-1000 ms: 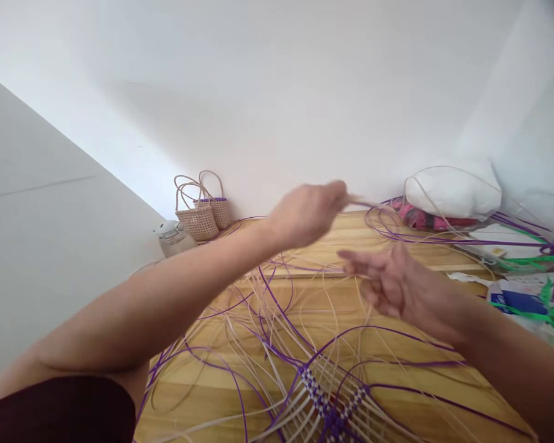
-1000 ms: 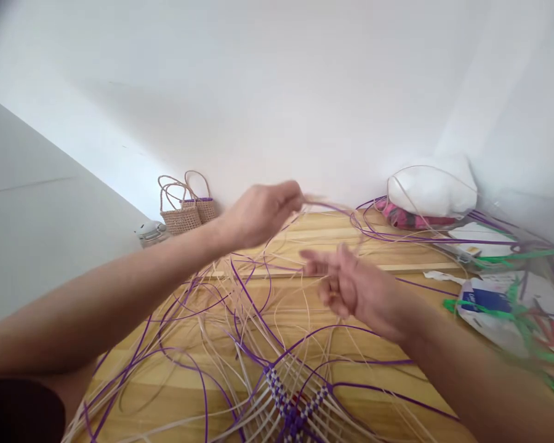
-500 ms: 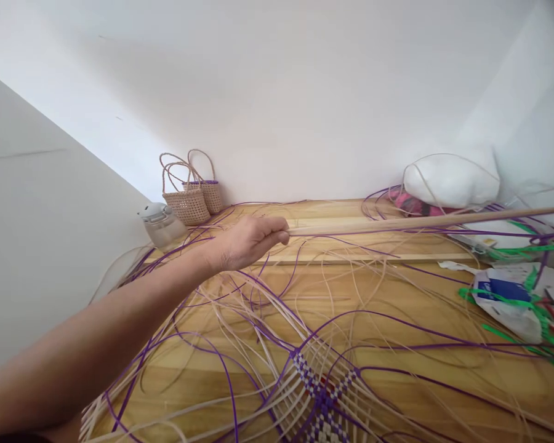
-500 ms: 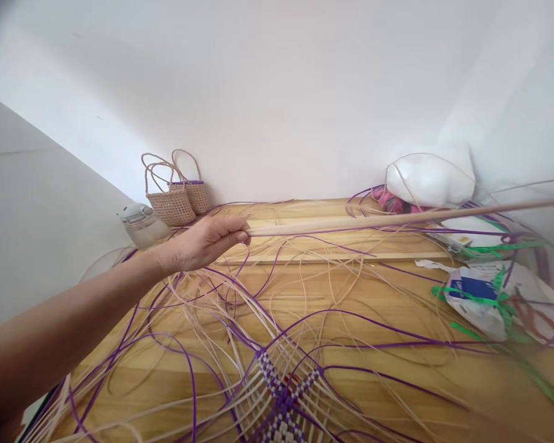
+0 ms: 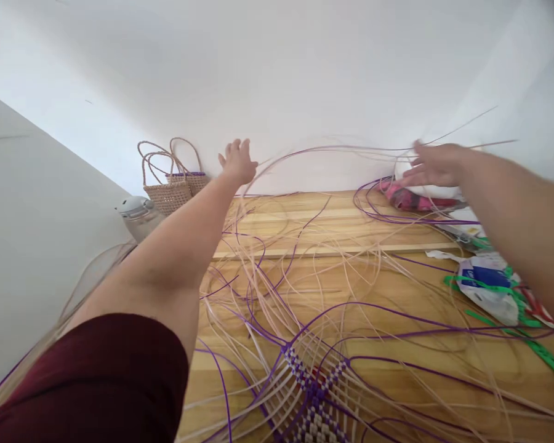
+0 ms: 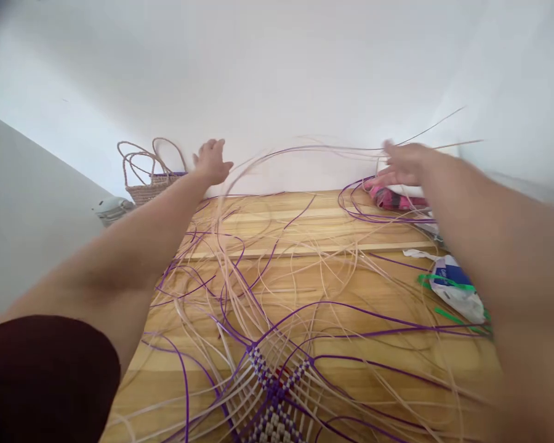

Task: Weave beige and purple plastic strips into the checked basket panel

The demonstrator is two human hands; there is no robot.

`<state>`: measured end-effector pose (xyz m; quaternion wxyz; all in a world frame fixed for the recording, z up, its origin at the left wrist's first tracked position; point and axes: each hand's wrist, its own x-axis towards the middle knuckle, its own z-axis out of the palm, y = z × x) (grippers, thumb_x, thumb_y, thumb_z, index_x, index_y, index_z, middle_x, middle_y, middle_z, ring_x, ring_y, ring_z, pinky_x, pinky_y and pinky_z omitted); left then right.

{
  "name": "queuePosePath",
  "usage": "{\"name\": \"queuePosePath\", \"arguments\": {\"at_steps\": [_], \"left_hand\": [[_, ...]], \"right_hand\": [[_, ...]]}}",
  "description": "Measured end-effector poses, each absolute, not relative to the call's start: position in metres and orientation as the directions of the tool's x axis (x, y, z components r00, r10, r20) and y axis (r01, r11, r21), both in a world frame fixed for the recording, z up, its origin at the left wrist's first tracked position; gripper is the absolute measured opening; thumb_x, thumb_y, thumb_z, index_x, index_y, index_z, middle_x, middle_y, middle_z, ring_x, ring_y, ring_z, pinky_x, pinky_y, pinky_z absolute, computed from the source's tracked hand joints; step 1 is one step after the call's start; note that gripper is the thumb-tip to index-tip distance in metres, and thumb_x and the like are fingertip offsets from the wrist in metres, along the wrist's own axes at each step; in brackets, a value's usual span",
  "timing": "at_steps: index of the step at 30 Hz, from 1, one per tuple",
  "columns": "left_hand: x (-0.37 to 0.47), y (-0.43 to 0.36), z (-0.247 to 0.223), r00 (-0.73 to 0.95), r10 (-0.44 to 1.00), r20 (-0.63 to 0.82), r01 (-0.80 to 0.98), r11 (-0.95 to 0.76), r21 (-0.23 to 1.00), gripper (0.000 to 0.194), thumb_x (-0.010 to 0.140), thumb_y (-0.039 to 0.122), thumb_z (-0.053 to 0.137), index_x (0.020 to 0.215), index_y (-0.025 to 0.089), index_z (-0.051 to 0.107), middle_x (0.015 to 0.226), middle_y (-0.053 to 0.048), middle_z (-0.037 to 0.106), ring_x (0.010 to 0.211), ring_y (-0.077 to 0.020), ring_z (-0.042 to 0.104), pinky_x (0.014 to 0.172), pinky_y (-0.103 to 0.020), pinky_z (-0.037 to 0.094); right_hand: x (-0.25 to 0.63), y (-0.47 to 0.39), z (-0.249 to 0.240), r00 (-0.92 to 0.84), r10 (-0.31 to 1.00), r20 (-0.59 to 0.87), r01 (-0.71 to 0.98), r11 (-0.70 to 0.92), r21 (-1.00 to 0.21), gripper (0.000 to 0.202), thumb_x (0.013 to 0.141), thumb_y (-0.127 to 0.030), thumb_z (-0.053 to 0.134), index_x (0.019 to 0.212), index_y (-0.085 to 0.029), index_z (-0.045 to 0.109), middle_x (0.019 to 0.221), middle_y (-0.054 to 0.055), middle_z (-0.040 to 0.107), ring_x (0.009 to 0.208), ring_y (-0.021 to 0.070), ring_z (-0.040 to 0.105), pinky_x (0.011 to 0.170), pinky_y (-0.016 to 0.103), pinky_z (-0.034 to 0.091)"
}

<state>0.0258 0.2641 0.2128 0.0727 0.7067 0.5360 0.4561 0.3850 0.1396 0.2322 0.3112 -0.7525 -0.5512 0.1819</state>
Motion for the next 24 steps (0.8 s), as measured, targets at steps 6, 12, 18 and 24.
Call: {"name": "queuePosePath", "arguments": {"at_steps": [6,12,18,24], "left_hand": [[0.028,0.191,0.152,0.35,0.875,0.335,0.555,-0.482,0.678,0.013,0.069,0.009,0.074,0.079,0.016,0.069,0.09,-0.004,0.067,0.101,-0.0197,0.057,0.086,-0.026,0.043],[-0.004,0.077,0.102,0.659,0.73,-0.184,0.519,-0.264,0.813,0.017,0.079,0.03,0.07,0.073,0.016,0.073,0.069,-0.004,0.068,0.065,-0.0146,0.06,0.063,-0.025,0.044],[0.005,0.001,0.037,0.62,0.765,-0.173,0.549,-0.266,0.792,0.031,0.073,0.038,0.078,0.099,0.023,0.07,0.081,-0.002,0.068,0.073,-0.018,0.061,0.064,-0.027,0.042],[0.014,-0.009,0.027,0.486,0.869,-0.094,0.648,-0.286,0.706,0.039,0.059,0.029,0.086,0.091,0.024,0.064,0.07,0.001,0.061,0.065,-0.0175,0.054,0.059,-0.027,0.035]], "right_hand": [[0.325,0.132,0.137,0.117,0.97,-0.213,0.806,-0.218,-0.551,0.04,0.087,-0.044,0.063,0.106,-0.01,0.07,0.095,0.012,0.072,0.073,0.0158,0.069,0.069,0.027,0.053],[0.317,0.027,0.099,-0.193,0.949,-0.251,0.816,0.013,-0.578,0.042,0.089,-0.056,0.058,0.104,-0.019,0.073,0.074,0.003,0.069,0.054,0.0107,0.059,0.05,0.022,0.045],[0.273,-0.078,0.078,-0.536,0.757,-0.373,0.582,0.011,-0.813,0.033,0.095,-0.047,0.05,0.098,-0.024,0.073,0.078,0.001,0.07,0.067,0.0125,0.061,0.063,0.023,0.047],[0.249,-0.118,0.045,-0.451,0.853,-0.264,0.632,0.096,-0.769,0.028,0.094,-0.036,0.052,0.111,-0.024,0.071,0.101,0.005,0.071,0.087,0.0175,0.064,0.077,0.028,0.048]]}}
